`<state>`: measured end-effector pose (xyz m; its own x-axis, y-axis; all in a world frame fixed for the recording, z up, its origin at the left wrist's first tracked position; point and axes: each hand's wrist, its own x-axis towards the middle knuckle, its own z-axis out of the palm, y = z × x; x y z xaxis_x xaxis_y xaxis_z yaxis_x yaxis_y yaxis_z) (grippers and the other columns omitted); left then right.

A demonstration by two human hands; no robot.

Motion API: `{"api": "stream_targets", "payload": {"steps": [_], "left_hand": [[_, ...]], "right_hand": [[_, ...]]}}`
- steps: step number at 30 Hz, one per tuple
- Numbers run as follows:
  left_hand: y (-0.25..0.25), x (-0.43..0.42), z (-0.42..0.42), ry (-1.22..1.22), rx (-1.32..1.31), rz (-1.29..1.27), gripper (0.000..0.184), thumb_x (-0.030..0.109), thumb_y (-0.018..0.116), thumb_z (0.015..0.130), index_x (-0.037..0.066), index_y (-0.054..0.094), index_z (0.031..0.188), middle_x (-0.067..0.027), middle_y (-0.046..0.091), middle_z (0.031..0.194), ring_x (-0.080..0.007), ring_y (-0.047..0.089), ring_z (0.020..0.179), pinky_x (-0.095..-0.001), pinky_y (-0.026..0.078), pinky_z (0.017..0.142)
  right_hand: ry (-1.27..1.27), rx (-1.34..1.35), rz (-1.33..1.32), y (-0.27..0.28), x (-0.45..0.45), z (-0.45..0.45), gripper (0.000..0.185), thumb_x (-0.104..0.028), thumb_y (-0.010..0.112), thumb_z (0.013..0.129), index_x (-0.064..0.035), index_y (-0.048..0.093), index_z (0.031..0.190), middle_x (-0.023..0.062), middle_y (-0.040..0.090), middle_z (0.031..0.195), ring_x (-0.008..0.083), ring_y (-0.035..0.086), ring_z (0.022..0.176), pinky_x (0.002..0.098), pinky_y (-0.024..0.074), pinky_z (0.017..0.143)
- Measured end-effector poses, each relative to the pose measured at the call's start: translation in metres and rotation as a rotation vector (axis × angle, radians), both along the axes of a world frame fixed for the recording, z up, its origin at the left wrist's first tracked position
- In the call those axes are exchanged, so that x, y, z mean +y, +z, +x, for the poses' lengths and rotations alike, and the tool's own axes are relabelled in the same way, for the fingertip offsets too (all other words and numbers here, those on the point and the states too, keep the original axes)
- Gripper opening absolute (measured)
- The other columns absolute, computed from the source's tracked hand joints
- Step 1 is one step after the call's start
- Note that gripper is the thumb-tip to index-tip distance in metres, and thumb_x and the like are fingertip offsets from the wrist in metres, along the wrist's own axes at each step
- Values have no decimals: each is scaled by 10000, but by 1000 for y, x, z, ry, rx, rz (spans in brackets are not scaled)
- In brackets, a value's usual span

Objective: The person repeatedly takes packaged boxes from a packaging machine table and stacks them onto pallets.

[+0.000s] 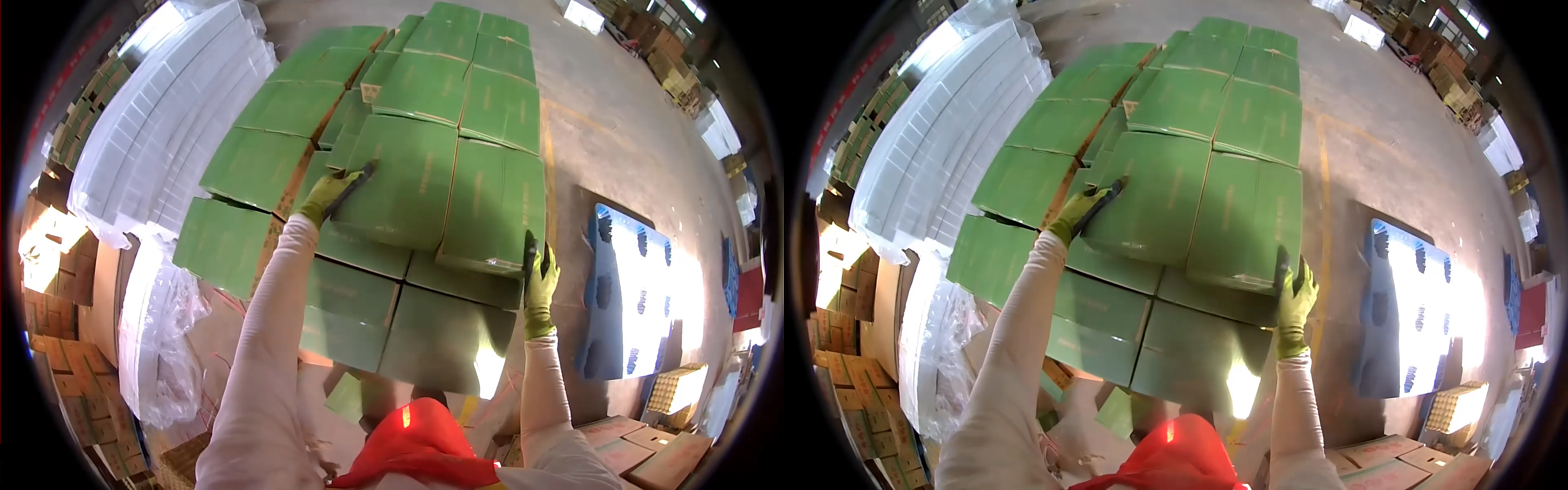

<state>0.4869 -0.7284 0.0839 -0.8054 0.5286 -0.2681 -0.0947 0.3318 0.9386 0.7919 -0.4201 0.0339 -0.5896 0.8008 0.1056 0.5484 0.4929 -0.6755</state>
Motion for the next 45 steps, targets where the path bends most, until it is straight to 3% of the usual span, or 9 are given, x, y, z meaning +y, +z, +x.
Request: {"api": "stream_targets", "payload": {"steps": [8, 14, 16, 19, 25, 31, 34, 39, 45], "left_hand": [[-7, 8, -13, -37, 126, -23, 546, 477, 606, 842, 24, 608, 1147, -56, 630, 1061, -117, 566, 937, -257, 433, 859], [-4, -13, -10, 256, 780, -156, 670, 657, 513, 772, 85, 627, 1101, -183, 614, 1113, -361, 567, 1051, -428, 424, 929], [31, -101, 38, 431, 808, 82, 556, 463, 602, 775, 28, 599, 1122, -189, 623, 1093, -311, 589, 1032, -369, 439, 906], [56, -243, 153, 643, 590, 573, 452, 127, 647, 846, -63, 494, 1227, -66, 603, 1094, -103, 544, 978, -224, 422, 878], [-228, -412, 443, 1619, -264, 304, 398, 412, 529, 904, 107, 574, 1157, 7, 596, 1047, -107, 557, 887, -252, 449, 709], [-577, -402, 663, 1642, -766, -135, 429, 330, 651, 843, 21, 556, 1125, -19, 600, 951, -98, 559, 765, -229, 442, 648], [-642, -411, 648, 1580, -747, -258, 516, 286, 635, 861, -38, 482, 1233, -90, 582, 1112, -165, 559, 1022, -267, 443, 843], [-778, -413, 642, 1644, -652, -98, 603, 376, 626, 829, 31, 468, 1298, -152, 566, 1228, -267, 530, 1146, -323, 395, 953], [-750, -411, 633, 1548, -634, 5, 426, 364, 538, 903, 103, 540, 1240, -52, 624, 1121, -168, 554, 1040, -303, 430, 882]], "right_hand": [[-115, 963, -517, -33, -18, -38, 453, -279, 468, 959, 58, 468, 1261, 185, 478, 1311, 242, 487, 1173, 374, 365, 1030], [-191, 72, 267, -10, -28, -39, 498, -387, 340, 966, 28, 468, 1210, 266, 560, 1155, 337, 578, 995, 461, 465, 877], [104, 593, -331, -15, -13, -35, 674, -524, 261, 946, 13, 391, 1330, 249, 513, 1244, 304, 545, 1079, 463, 452, 902], [19, 801, 102, 47, -116, -10, 341, -266, 582, 905, 8, 557, 1106, 109, 584, 1127, 190, 543, 1028, 348, 441, 907], [1379, -4, -123, -65, -412, 72, 504, -114, 606, 860, 21, 388, 1295, 175, 479, 1256, 248, 409, 1231, 349, 368, 1004], [726, -736, -1258, -505, -445, 130, 692, -30, 677, 798, 19, 264, 1351, 169, 348, 1365, 227, 405, 1218, 291, 442, 935], [1120, -742, -664, -683, -448, 145, 685, -78, 729, 750, 21, 321, 1292, 167, 371, 1351, 250, 398, 1218, 342, 387, 982], [1222, -570, -578, -728, -526, 145, 756, -88, 798, 648, -14, 382, 1275, 143, 428, 1292, 252, 428, 1183, 358, 375, 980], [1085, -621, -1046, -658, -482, 172, 828, 28, 788, 565, -49, 401, 1293, 89, 453, 1232, 209, 503, 1097, 304, 501, 859]]}}
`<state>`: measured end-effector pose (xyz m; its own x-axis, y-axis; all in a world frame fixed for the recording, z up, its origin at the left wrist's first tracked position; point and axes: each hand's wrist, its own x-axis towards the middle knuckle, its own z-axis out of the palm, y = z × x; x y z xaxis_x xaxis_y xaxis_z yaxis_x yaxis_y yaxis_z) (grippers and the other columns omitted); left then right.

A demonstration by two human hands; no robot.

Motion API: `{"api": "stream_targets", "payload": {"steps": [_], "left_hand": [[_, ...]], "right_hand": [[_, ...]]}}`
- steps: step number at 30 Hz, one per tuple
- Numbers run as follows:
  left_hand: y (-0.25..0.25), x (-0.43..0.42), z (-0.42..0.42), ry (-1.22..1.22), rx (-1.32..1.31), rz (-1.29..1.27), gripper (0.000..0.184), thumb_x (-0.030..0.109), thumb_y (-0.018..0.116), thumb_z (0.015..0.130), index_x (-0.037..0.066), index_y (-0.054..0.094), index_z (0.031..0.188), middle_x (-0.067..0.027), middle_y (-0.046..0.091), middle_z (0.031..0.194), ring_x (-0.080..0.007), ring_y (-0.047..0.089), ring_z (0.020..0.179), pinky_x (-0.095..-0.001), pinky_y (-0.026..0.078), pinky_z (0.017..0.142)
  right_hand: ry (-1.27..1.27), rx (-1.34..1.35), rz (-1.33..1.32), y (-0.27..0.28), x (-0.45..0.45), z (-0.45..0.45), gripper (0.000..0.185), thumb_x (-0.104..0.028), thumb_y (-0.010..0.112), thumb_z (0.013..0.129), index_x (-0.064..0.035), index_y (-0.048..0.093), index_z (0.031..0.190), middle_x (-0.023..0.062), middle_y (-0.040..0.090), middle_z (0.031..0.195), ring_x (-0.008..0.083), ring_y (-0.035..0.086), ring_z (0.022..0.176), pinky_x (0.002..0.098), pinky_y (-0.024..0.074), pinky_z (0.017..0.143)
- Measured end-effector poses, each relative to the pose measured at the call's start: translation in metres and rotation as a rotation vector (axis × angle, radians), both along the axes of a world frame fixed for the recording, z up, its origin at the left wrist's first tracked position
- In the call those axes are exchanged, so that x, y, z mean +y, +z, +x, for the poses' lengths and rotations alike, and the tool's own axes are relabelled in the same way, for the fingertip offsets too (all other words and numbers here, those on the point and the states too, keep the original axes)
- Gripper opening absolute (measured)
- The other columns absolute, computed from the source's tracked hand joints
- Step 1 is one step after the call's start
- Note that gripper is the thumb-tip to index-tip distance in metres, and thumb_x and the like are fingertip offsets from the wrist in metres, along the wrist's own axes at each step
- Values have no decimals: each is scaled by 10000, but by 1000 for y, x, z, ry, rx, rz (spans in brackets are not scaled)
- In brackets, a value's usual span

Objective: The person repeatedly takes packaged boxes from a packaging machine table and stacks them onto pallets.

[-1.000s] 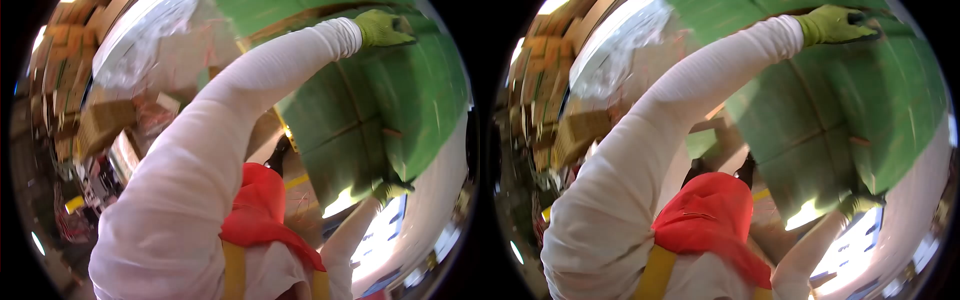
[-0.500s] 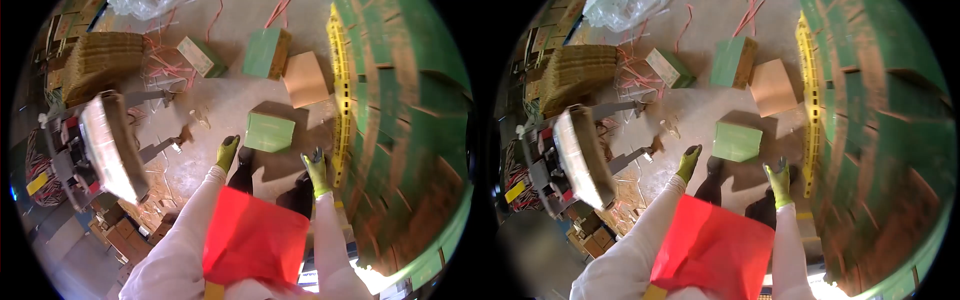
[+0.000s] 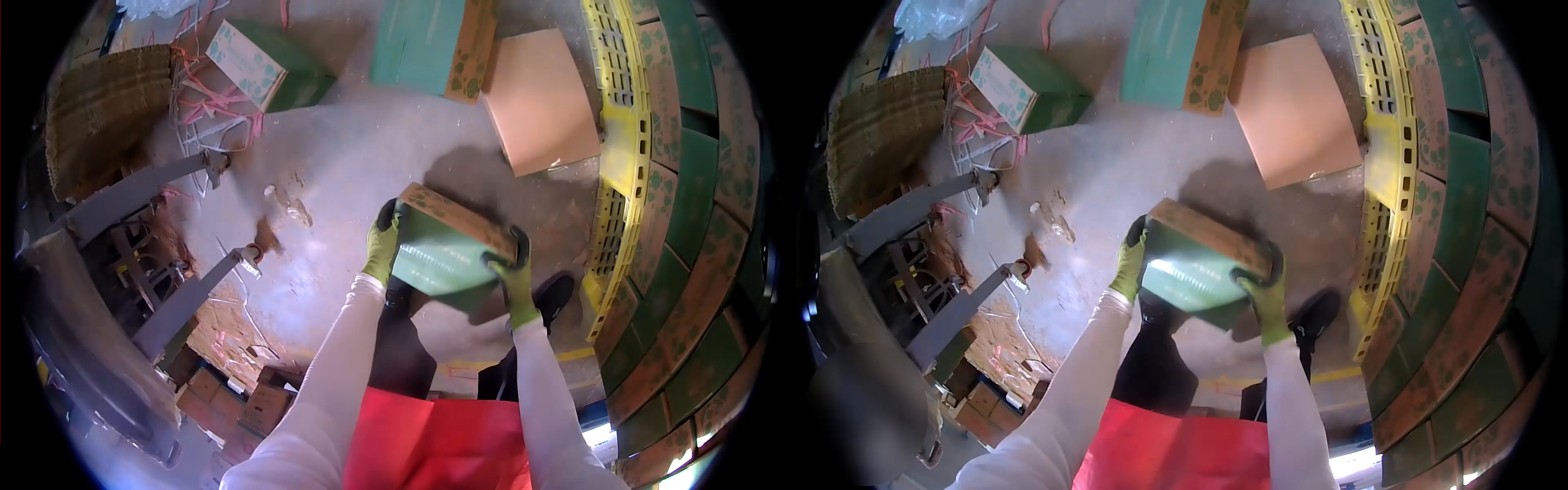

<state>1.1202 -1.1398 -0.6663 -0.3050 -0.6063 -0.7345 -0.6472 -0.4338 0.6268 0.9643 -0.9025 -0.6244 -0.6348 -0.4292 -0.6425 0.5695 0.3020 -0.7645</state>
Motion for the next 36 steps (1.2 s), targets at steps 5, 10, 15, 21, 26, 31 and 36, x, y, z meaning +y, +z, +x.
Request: {"api": "stream_targets", "payload": {"steps": [5, 10, 15, 21, 26, 31, 36], "left_hand": [[73, -79, -148, 423, 221, 667, 1145, 773, 517, 698, 67, 24, 1454, -200, 309, 1424, -386, 395, 1241, -555, 361, 956], [22, -88, -244, 798, 761, 739, 919, 588, 704, 649, 27, 407, 1314, -168, 451, 1335, -338, 444, 1209, -538, 338, 1011], [142, -81, -189, 642, 805, 792, 550, 338, 620, 844, 44, 472, 1283, -133, 511, 1293, -306, 448, 1217, -453, 333, 1051], [356, -3, -40, 223, 467, 524, 533, 487, 461, 908, 92, 493, 1264, -86, 532, 1245, -256, 496, 1140, -415, 398, 973], [572, 53, -24, 116, 600, 795, 607, 487, 415, 924, 78, 358, 1368, -103, 446, 1341, -290, 440, 1207, -439, 355, 1010], [683, 75, -73, -232, 691, 618, 562, 438, 411, 954, 0, 411, 1306, -102, 487, 1307, -243, 474, 1185, -382, 335, 1037], [724, 188, -187, -515, 798, 398, 385, 233, 422, 980, 0, 449, 1285, -92, 458, 1325, -200, 454, 1197, -360, 373, 1010]], "right_hand": [[-180, -300, 56, 81, 31, 17, 688, 30, 689, 654, -41, 421, 1283, 90, 533, 1180, 202, 585, 993, 287, 497, 834], [-106, -151, 135, 171, 42, -31, 445, -37, 590, 775, -40, 498, 1210, 43, 560, 1117, 146, 532, 1031, 273, 434, 886], [-374, -243, 152, 293, 82, 4, 525, -107, 588, 843, -15, 377, 1314, 90, 513, 1186, 189, 528, 1046, 324, 439, 912], [-569, -269, -100, 487, 119, 42, 859, -216, 815, 673, -17, 337, 1358, 68, 487, 1285, 180, 453, 1190, 333, 382, 986], [-1004, -207, -248, 653, 126, 81, 670, -222, 760, 731, -21, 426, 1275, 75, 512, 1216, 178, 477, 1135, 340, 375, 979], [-1460, 43, -461, 671, 185, 174, 520, -258, 584, 884, -49, 399, 1324, 70, 516, 1222, 188, 517, 1084, 331, 431, 927], [-1226, 347, -299, 731, 238, 88, 384, -395, 452, 952, -138, 479, 1237, 6, 574, 967, 113, 545, 812, 258, 459, 651]]}}
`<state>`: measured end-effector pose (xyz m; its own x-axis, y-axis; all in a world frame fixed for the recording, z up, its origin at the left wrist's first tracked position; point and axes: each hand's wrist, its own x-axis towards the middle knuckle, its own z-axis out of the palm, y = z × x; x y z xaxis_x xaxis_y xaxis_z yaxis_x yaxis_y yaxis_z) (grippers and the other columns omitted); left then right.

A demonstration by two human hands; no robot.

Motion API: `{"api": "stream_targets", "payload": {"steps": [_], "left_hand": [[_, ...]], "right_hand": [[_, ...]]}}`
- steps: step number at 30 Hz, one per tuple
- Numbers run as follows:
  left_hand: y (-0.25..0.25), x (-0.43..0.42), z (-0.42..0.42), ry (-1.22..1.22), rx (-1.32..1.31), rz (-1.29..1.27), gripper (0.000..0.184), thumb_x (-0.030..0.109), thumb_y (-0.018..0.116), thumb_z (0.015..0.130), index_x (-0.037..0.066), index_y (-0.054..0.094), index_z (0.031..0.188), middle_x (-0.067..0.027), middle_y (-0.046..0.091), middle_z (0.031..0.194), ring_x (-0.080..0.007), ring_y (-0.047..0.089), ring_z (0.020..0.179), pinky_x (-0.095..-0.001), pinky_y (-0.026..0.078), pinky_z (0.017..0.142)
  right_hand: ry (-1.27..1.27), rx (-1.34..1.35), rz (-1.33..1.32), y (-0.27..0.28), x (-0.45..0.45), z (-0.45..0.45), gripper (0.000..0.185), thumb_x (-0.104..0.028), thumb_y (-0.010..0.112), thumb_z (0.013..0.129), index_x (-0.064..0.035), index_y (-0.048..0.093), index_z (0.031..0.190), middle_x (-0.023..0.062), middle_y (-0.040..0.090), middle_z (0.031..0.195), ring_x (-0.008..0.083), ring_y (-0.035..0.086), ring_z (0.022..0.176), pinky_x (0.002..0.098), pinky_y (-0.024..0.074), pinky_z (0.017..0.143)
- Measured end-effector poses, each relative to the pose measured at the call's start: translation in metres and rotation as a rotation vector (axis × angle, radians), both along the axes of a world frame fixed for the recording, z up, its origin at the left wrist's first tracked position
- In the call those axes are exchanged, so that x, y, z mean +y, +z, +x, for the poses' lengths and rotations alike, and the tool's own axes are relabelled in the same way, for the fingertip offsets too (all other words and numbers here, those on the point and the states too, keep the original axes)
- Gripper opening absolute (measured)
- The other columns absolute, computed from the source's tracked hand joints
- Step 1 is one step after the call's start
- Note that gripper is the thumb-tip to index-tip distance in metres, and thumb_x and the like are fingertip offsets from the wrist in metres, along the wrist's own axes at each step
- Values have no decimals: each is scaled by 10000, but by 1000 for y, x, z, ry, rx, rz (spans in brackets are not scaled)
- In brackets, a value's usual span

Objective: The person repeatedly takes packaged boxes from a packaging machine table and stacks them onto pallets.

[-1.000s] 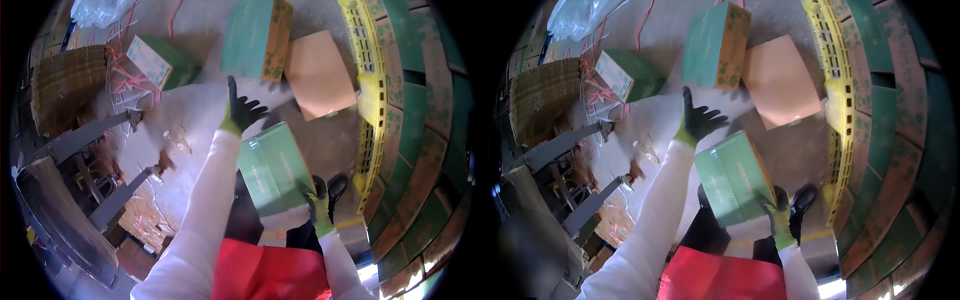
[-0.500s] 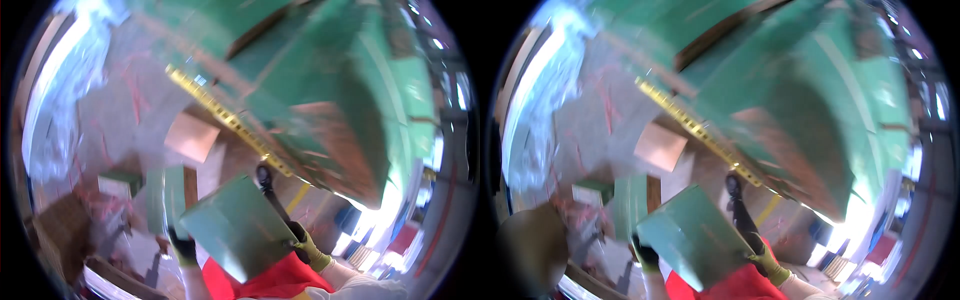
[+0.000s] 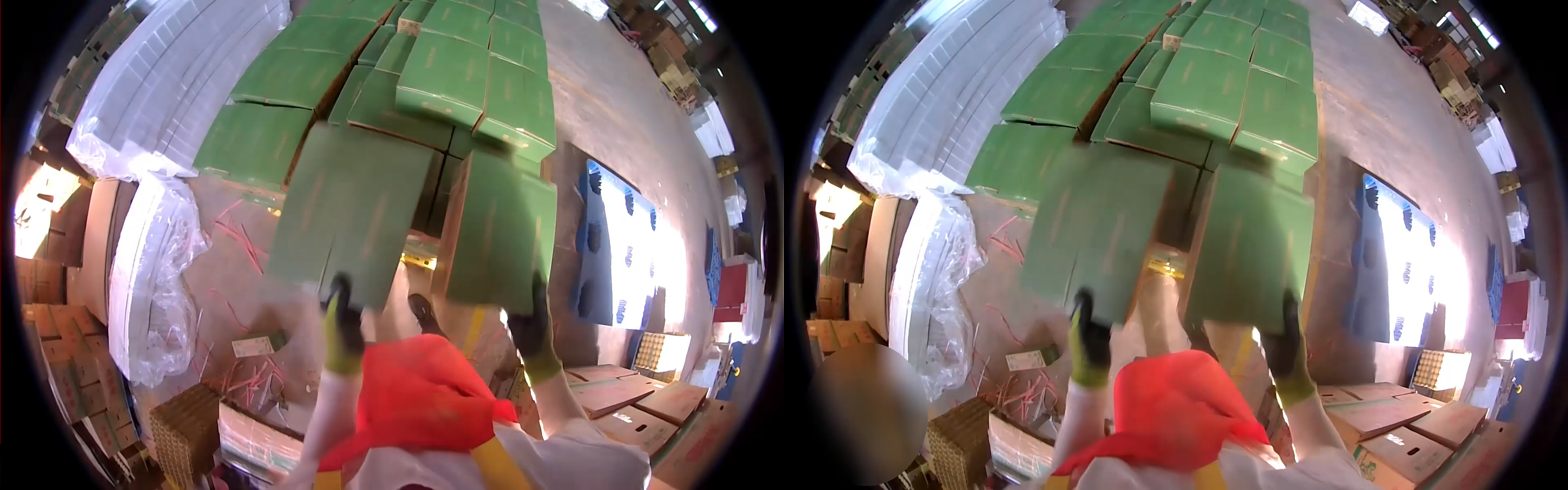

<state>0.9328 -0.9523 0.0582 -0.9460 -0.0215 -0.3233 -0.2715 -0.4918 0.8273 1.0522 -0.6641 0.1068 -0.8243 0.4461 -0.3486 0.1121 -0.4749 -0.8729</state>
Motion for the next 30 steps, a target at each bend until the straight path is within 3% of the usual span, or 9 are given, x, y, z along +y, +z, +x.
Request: {"api": "stream_targets", "payload": {"steps": [2, 4, 6, 7, 10, 17, 19, 23, 30], "left_hand": [[6, 59, -45, -5, -74, 293, 336, 179, 574, 882, 70, 531, 1197, -59, 551, 1164, -173, 544, 1072, -302, 457, 870], [-3, 108, -69, -105, 10, 108, 297, 161, 620, 845, 46, 547, 1109, -46, 547, 1085, -146, 542, 952, -301, 468, 789], [-28, 153, -92, 12, -229, 103, 520, 283, 720, 761, 38, 477, 1152, -74, 514, 1114, -204, 510, 984, -319, 469, 767], [-42, 160, -95, -71, -356, 146, 649, 337, 751, 719, 75, 432, 1220, -88, 480, 1178, -235, 492, 1031, -362, 474, 735], [-15, 172, -89, -40, -409, -94, 655, 418, 675, 760, 124, 405, 1279, -88, 430, 1267, -273, 452, 1107, -439, 469, 756], [-12, 153, -80, -163, -460, 70, 416, 469, 536, 851, 279, 447, 1211, 15, 448, 1276, -258, 502, 1069, -462, 489, 767], [-6, 162, -79, -155, -384, 137, 379, 436, 498, 883, 276, 428, 1220, 15, 471, 1249, -247, 521, 1057, -426, 513, 724], [-13, 182, -81, -117, -334, 182, 394, 413, 451, 914, 187, 438, 1237, -34, 514, 1217, -224, 549, 1034, -378, 494, 813], [-59, 212, -78, 157, -282, -16, 491, 306, 596, 853, 48, 434, 1239, -89, 501, 1181, -185, 510, 990, -320, 459, 786]], "right_hand": [[-50, -124, 110, -8, 26, -31, 450, -471, 434, 940, -169, 458, 1273, -20, 572, 930, 79, 528, 748, 222, 426, 594], [-127, -230, 220, -9, 46, -52, 567, -541, 456, 906, -194, 418, 1353, -31, 579, 1000, 60, 508, 754, 229, 409, 633], [-89, -323, 612, -82, 94, -56, 575, -539, 455, 907, -207, 405, 1373, -42, 574, 1066, 56, 514, 814, 234, 402, 684], [-156, -270, 455, -84, 94, -59, 546, -533, 467, 903, -207, 429, 1340, -48, 571, 1066, 57, 512, 812, 231, 402, 674], [-249, -165, 104, -69, 84, -74, 463, -515, 502, 891, -208, 502, 1239, -65, 560, 1067, 62, 504, 804, 224, 404, 643], [-35, -183, 250, -62, 95, -55, 515, -453, 479, 919, -179, 432, 1352, -43, 570, 1087, 73, 537, 830, 231, 453, 613], [-150, -146, 187, -45, 88, -63, 372, -355, 518, 936, -86, 553, 1190, 0, 609, 947, 69, 523, 668, 223, 427, 549], [-37, -145, 600, -84, 120, -53, 447, -296, 467, 951, -36, 464, 1314, 55, 601, 1065, 141, 578, 805, 266, 491, 621], [58, -325, 491, -95, 142, -60, 456, -264, 538, 904, 13, 462, 1257, 101, 582, 1063, 198, 555, 850, 325, 474, 703]]}}
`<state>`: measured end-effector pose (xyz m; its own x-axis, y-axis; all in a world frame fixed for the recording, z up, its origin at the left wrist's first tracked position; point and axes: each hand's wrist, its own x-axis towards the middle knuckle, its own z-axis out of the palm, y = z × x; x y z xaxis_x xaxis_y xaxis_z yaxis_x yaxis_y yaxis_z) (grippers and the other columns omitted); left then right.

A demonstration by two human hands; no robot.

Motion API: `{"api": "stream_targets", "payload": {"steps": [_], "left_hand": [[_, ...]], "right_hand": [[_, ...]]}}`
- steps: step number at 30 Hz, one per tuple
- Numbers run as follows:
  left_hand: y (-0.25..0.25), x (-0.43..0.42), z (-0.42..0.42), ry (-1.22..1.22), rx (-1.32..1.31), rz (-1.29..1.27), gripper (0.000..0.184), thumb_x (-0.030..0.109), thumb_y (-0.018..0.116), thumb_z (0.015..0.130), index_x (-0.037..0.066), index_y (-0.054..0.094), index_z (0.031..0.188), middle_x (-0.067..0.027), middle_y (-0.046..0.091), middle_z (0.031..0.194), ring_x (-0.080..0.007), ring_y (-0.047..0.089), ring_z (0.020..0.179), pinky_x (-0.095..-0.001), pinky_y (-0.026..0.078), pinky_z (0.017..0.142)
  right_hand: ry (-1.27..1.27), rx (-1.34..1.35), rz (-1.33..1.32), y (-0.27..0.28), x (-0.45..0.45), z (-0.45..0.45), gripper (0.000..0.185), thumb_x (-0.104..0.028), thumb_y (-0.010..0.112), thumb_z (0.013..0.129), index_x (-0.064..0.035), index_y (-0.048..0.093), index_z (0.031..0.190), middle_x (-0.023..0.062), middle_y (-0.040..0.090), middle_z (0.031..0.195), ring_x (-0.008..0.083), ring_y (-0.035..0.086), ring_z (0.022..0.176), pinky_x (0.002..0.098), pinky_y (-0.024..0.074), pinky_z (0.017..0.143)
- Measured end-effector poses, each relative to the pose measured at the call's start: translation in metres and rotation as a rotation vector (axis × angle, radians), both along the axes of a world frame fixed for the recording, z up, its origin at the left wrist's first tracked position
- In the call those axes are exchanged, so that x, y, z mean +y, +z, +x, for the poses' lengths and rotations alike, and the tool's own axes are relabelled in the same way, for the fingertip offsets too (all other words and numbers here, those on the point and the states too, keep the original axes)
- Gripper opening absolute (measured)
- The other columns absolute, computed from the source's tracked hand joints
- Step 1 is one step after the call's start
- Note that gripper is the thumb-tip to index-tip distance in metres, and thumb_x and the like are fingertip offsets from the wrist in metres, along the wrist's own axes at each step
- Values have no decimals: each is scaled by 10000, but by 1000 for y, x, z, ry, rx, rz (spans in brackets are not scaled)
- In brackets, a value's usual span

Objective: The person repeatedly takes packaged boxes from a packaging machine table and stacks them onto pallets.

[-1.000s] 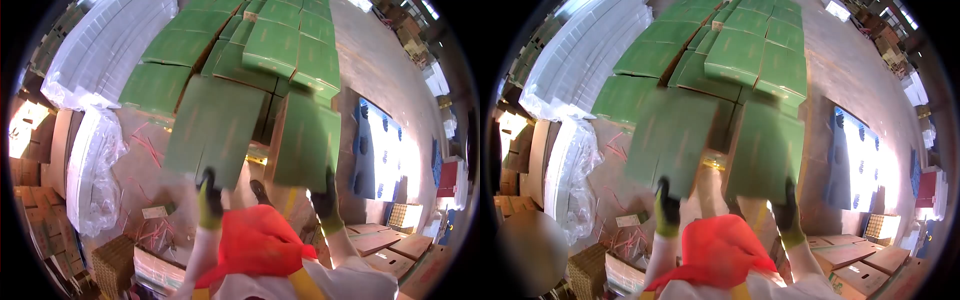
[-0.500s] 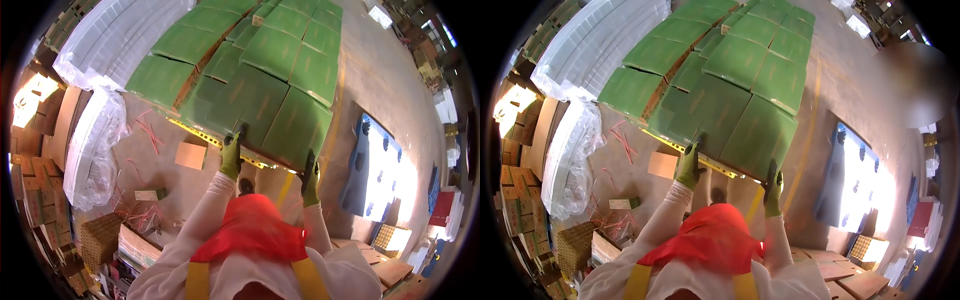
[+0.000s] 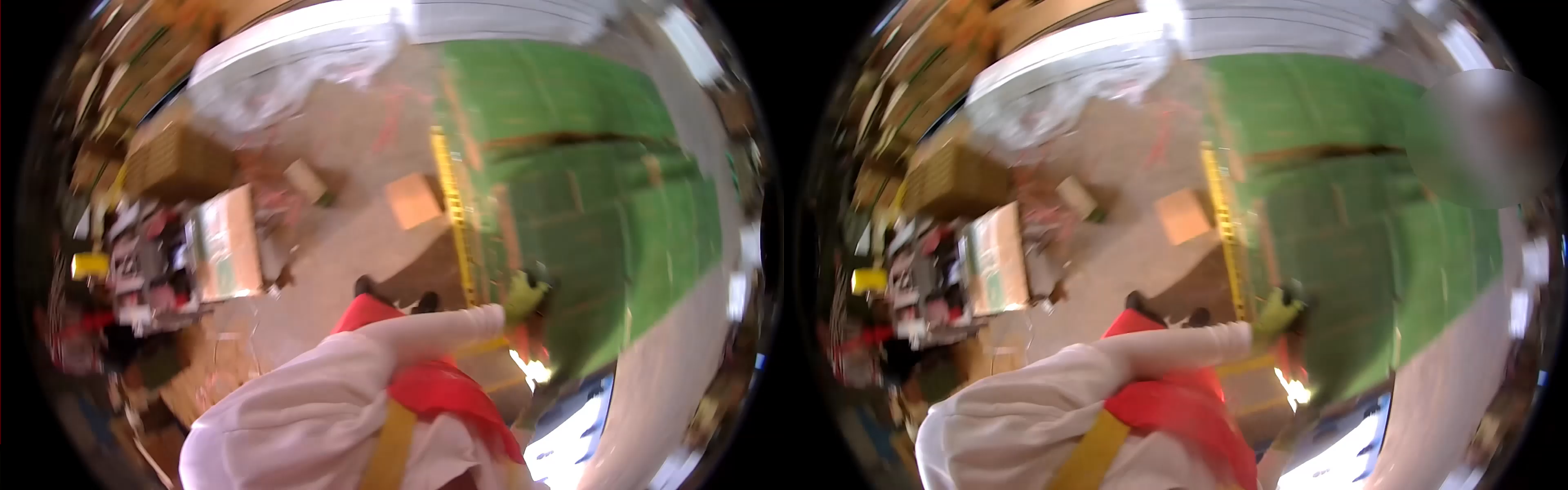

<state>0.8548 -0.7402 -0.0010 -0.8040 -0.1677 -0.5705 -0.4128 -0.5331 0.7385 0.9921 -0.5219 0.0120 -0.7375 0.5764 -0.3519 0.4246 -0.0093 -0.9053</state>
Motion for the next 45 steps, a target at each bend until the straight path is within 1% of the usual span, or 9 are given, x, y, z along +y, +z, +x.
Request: {"api": "stream_targets", "payload": {"steps": [5, 9, 11, 15, 23, 27, 33, 38, 45], "left_hand": [[60, -152, 55, -100, -149, 232, 489, 272, 663, 813, 34, 487, 1202, -62, 554, 1096, -141, 534, 893, -291, 451, 689], [-76, -278, 108, 422, -160, 268, 436, 292, 698, 780, 30, 567, 1104, -46, 597, 930, -128, 529, 736, -269, 441, 615], [-144, -353, 138, 592, -382, -128, 398, 304, 701, 777, 18, 600, 1035, -38, 588, 861, -130, 531, 747, -275, 444, 623], [-192, -487, 172, 678, -568, -187, 674, 384, 763, 689, -20, 520, 1172, -181, 592, 1072, -249, 564, 941, -372, 451, 809], [-392, -638, 156, 632, -695, -645, 947, 474, 766, 643, -93, 371, 1290, -262, 470, 1257, -331, 469, 1162, -393, 374, 966], [-480, -692, 116, 608, -1097, -835, 1214, 591, 774, 551, -108, 211, 1369, -306, 310, 1377, -382, 367, 1267, -408, 328, 1035], [-560, -704, 103, 570, -1306, -916, 1357, 601, 807, 491, -118, 83, 1386, -321, 282, 1378, -393, 385, 1245, -381, 348, 1027], [-587, -712, 152, 816, -986, -881, 1249, 350, 860, 552, -126, 57, 1382, -257, 293, 1382, -345, 411, 1220, -369, 391, 993], [-495, -685, 187, 1086, -475, 107, 706, -49, 711, 690, -15, 302, 1265, -175, 588, 1065, -292, 631, 855, -361, 545, 757]], "right_hand": [[98, -266, 50, -16, -79, 6, 474, -260, 579, 870, 24, 468, 1233, 123, 584, 1034, 233, 551, 866, 342, 464, 742], [348, -629, 92, -39, -155, 16, 490, -256, 611, 843, 32, 472, 1214, 140, 585, 1010, 260, 547, 880, 355, 455, 773], [538, -822, 147, -53, -193, 15, 499, -255, 627, 829, 36, 474, 1204, 149, 586, 999, 274, 546, 886, 361, 451, 789], [926, -981, 333, -96, -278, -25, 517, -251, 660, 802, 45, 479, 1185, 166, 588, 975, 301, 542, 899, 374, 443, 820], [1570, -94, 660, -413, -446, -253, 610, -369, 720, 740, -33, 491, 1195, 153, 621, 887, 310, 627, 761, 378, 493, 677], [1536, -455, 631, -455, -583, -351, 641, -293, 733, 734, -13, 466, 1246, 195, 564, 1185, 327, 541, 1101, 401, 442, 891], [1453, -289, 800, -650, -569, -354, 974, -416, 816, 583, 10, 362, 1333, 225, 453, 1309, 352, 469, 1179, 390, 390, 973], [1622, 70, 1056, -560, -600, -276, 1029, -397, 846, 526, -14, 351, 1342, 199, 435, 1308, 343, 461, 1153, 408, 399, 933], [1634, -282, 792, -505, -591, -255, 973, -328, 852, 459, -23, 381, 1254, 148, 457, 1195, 346, 447, 1106, 446, 382, 925]]}}
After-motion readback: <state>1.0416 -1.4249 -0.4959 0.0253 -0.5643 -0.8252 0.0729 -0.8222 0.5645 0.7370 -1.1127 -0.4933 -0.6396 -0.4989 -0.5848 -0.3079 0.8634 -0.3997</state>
